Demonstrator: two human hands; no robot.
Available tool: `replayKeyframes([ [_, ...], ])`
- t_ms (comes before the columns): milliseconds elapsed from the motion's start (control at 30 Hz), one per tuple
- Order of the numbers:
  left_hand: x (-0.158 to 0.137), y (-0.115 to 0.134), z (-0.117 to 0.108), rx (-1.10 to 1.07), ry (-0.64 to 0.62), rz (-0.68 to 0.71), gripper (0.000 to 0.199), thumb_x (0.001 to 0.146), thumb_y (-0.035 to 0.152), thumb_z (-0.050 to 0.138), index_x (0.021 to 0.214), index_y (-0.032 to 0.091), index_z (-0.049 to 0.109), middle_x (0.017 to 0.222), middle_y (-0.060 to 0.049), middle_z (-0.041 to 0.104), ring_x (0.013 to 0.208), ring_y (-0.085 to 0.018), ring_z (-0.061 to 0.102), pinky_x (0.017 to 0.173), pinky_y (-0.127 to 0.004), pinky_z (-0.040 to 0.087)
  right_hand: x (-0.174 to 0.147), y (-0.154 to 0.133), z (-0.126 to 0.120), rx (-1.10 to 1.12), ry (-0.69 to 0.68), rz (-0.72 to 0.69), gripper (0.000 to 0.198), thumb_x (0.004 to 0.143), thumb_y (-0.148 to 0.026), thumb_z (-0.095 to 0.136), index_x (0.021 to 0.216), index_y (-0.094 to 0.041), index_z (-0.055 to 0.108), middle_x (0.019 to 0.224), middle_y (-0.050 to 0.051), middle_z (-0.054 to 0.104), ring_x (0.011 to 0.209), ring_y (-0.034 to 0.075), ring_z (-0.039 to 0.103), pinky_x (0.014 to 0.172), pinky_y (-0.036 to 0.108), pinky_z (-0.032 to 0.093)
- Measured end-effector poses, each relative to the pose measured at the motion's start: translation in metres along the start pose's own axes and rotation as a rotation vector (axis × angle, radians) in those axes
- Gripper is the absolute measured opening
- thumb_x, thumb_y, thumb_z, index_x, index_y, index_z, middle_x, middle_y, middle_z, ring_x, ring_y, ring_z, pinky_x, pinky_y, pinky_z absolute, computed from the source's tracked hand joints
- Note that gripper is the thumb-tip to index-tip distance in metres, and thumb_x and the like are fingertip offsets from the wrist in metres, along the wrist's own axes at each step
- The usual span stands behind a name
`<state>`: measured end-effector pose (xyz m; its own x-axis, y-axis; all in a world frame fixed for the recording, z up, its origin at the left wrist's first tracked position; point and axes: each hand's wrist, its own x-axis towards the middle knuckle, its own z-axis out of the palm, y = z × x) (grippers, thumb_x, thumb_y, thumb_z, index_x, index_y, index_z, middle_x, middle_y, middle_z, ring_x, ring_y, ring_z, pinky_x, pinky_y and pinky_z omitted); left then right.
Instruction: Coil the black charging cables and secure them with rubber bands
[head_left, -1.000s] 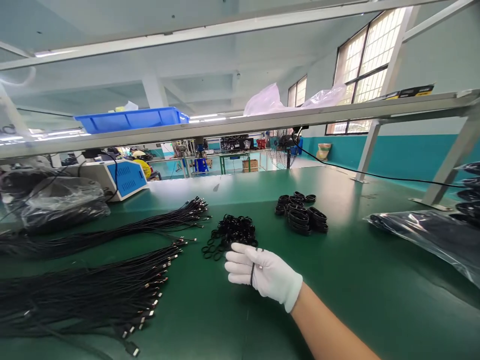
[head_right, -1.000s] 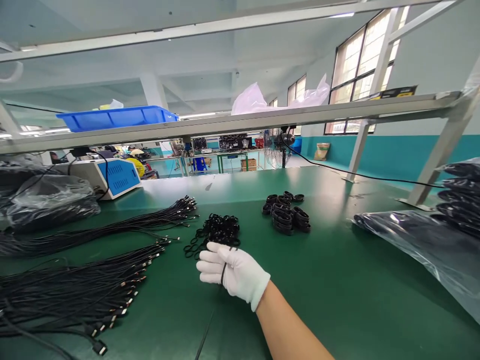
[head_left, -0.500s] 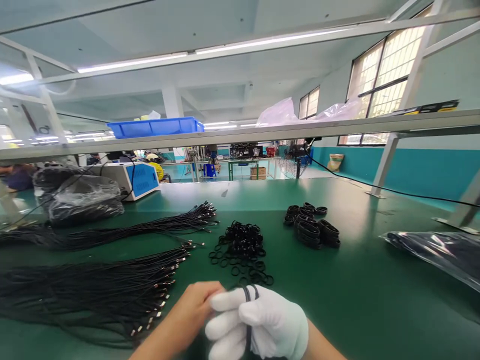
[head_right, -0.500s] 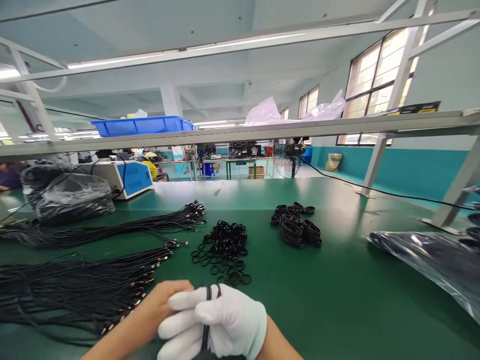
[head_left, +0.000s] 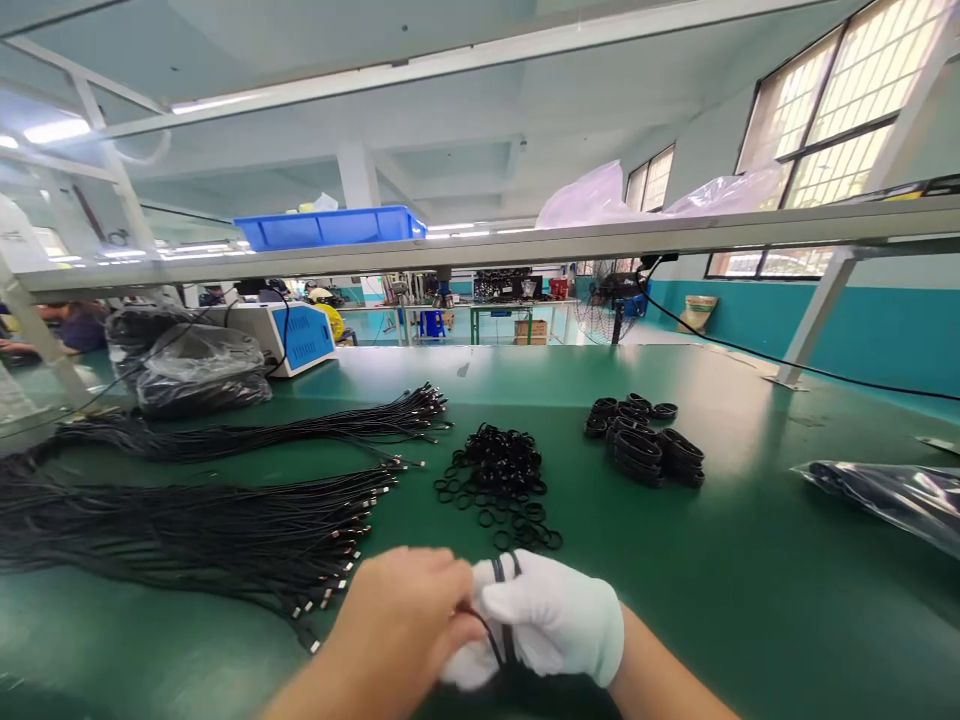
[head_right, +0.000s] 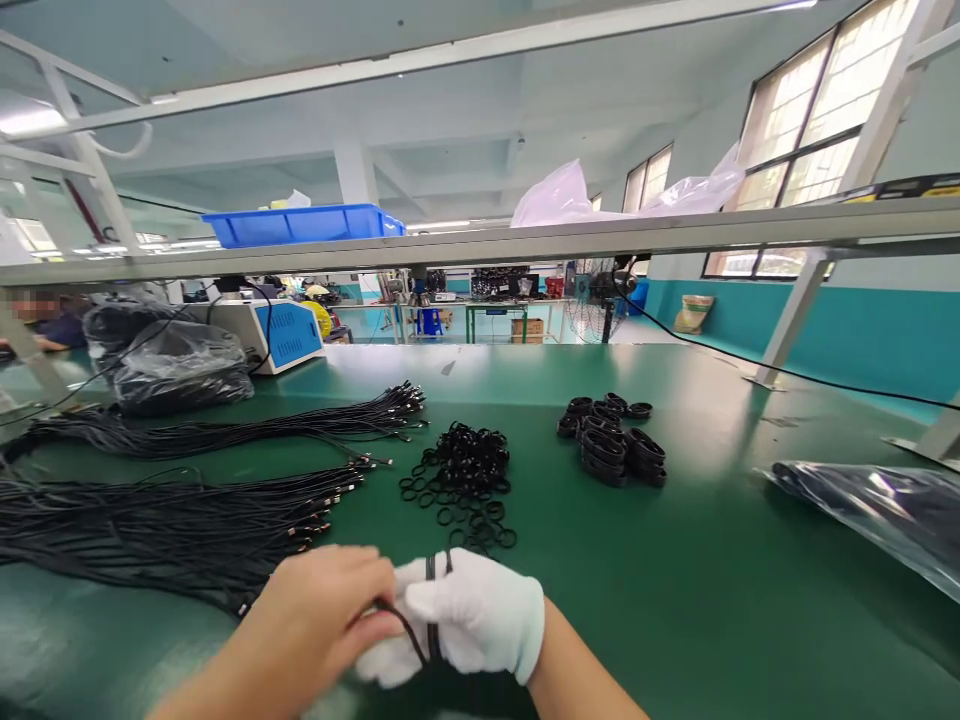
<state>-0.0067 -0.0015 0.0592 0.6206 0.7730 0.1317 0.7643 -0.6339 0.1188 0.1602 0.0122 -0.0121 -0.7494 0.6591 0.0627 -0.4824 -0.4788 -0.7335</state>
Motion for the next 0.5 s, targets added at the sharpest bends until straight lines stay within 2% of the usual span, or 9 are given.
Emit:
replayKeyframes([
  [100,0.021,-0.019,-0.016,-0.504,-0.085,-0.047,0.004,0.068,0.023,0.067,0.069,0.020,0.064,0.065,0.005,0.060,0.061,-0.011,0.052,0.054,-0.018,0.035,-0.004,0.010,0.000,0.007,-0.180,0.156,0.050,0.067,-0.033,0.071,0.108,-0.007,0.059,0.092,0.017,0.067,0.079,0.022,0.065,0.078,0.041,0.042],
  [167,0.029,-0.025,-0.006,-0.729,-0.143,-0.069,0.008,0.067,0.024,0.066,0.070,0.016,0.065,0.062,0.005,0.059,0.058,-0.010,0.050,0.051,-0.017,0.036,-0.005,0.013,0.001,0.037,-0.200,0.164,0.053,0.067,-0.030,0.070,0.115,-0.009,0.057,0.097,0.015,0.067,0.087,0.022,0.064,0.082,0.040,0.041],
  [233,0.029,-0.026,0.013,-0.793,-0.140,-0.082,0.014,0.075,0.025,0.056,0.074,0.014,0.065,0.064,0.002,0.062,0.061,-0.011,0.053,0.055,-0.018,0.040,-0.004,0.012,0.004,0.079,-0.180,0.098,0.051,0.067,-0.029,0.070,0.114,-0.012,0.059,0.092,0.012,0.068,0.083,0.020,0.062,0.079,0.037,0.041],
  [300,0.023,-0.025,0.033,-0.758,-0.077,-0.098,0.023,0.081,0.022,0.044,0.077,0.014,0.065,0.073,-0.001,0.066,0.069,-0.014,0.057,0.060,-0.020,0.043,-0.002,0.007,0.010,0.145,-0.160,0.005,0.045,0.064,-0.029,0.074,0.105,-0.015,0.062,0.076,0.004,0.063,0.069,0.014,0.055,0.070,0.032,0.038],
  [367,0.012,-0.028,0.049,-0.647,-0.018,-0.118,0.028,0.084,0.020,0.037,0.078,0.016,0.065,0.079,-0.002,0.068,0.074,-0.017,0.059,0.064,-0.022,0.044,0.000,-0.002,0.016,0.216,-0.142,-0.071,0.038,0.060,-0.028,0.078,0.093,-0.017,0.063,0.065,-0.003,0.047,0.059,0.009,0.042,0.062,0.027,0.029],
  [433,0.000,-0.033,0.060,-0.411,0.026,-0.137,0.030,0.086,0.020,0.035,0.079,0.020,0.065,0.080,-0.002,0.069,0.075,-0.019,0.061,0.065,-0.024,0.044,0.001,-0.012,0.022,0.255,-0.104,-0.153,0.035,0.058,-0.028,0.079,0.085,-0.017,0.060,0.064,-0.005,0.035,0.059,0.008,0.034,0.060,0.025,0.021],
  [500,-0.010,-0.036,0.067,-0.141,0.053,-0.142,0.030,0.088,0.019,0.035,0.085,0.024,0.065,0.080,-0.001,0.069,0.073,-0.019,0.062,0.065,-0.025,0.043,0.001,-0.022,0.024,0.265,-0.048,-0.244,0.033,0.059,-0.030,0.079,0.079,-0.017,0.055,0.066,-0.005,0.029,0.060,0.009,0.031,0.059,0.025,0.017],
])
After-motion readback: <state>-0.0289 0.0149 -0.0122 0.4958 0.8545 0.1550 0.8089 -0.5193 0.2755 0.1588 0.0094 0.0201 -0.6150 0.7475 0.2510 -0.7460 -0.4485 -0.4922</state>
